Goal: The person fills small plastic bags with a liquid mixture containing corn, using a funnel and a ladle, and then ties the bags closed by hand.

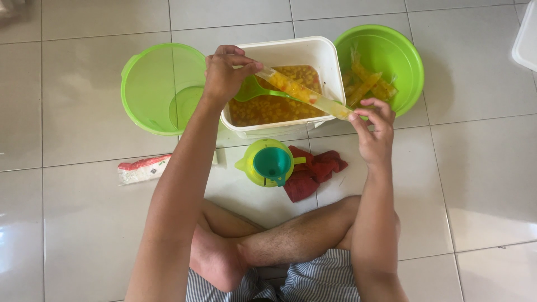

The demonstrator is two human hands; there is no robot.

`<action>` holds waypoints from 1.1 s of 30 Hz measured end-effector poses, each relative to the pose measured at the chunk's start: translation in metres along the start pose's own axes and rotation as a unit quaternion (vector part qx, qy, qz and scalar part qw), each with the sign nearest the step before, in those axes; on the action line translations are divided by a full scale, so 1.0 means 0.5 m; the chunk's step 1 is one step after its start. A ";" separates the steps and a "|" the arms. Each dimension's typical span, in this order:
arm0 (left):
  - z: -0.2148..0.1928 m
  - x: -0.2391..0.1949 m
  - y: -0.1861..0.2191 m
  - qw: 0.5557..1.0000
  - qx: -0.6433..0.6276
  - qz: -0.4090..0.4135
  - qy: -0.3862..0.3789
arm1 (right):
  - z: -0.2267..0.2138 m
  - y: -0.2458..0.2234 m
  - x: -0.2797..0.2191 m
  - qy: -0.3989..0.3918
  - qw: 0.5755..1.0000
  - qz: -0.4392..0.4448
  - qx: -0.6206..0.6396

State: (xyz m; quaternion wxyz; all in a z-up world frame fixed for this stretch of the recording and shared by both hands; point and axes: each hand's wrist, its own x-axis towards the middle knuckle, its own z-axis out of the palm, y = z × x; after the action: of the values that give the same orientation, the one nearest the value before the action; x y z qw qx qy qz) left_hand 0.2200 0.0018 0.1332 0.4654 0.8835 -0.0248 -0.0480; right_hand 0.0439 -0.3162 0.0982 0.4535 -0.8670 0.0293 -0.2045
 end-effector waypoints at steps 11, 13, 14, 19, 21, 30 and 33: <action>0.008 -0.002 -0.005 1.000 -0.012 -0.020 0.001 | -0.006 -0.005 -0.004 0.006 1.000 -0.015 0.010; 0.010 -0.002 -0.008 1.000 -0.009 -0.019 0.001 | -0.008 -0.012 -0.004 0.010 1.000 -0.012 0.010; 0.012 0.000 -0.010 1.000 -0.009 -0.019 0.001 | -0.009 -0.012 -0.004 0.010 1.000 -0.012 0.011; 0.016 0.002 -0.016 1.000 -0.002 -0.027 0.002 | -0.012 -0.013 -0.005 0.009 1.000 -0.013 0.016; 0.014 0.000 -0.009 0.999 -0.009 -0.033 0.003 | -0.014 -0.014 -0.004 0.006 1.000 -0.013 0.017; -0.018 -0.003 0.029 0.999 -0.011 0.030 0.017 | -0.005 -0.003 -0.004 -0.009 1.000 0.000 -0.011; -0.038 0.028 0.037 0.991 0.028 0.121 0.049 | 0.018 0.034 0.018 -0.029 0.997 -0.027 -0.072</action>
State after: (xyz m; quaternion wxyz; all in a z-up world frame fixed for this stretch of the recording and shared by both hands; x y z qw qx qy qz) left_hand 0.2358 0.0055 0.1584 0.4435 0.8879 -0.1101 0.0524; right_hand 0.0580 -0.3215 0.0829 0.3847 -0.9036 0.0077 -0.1885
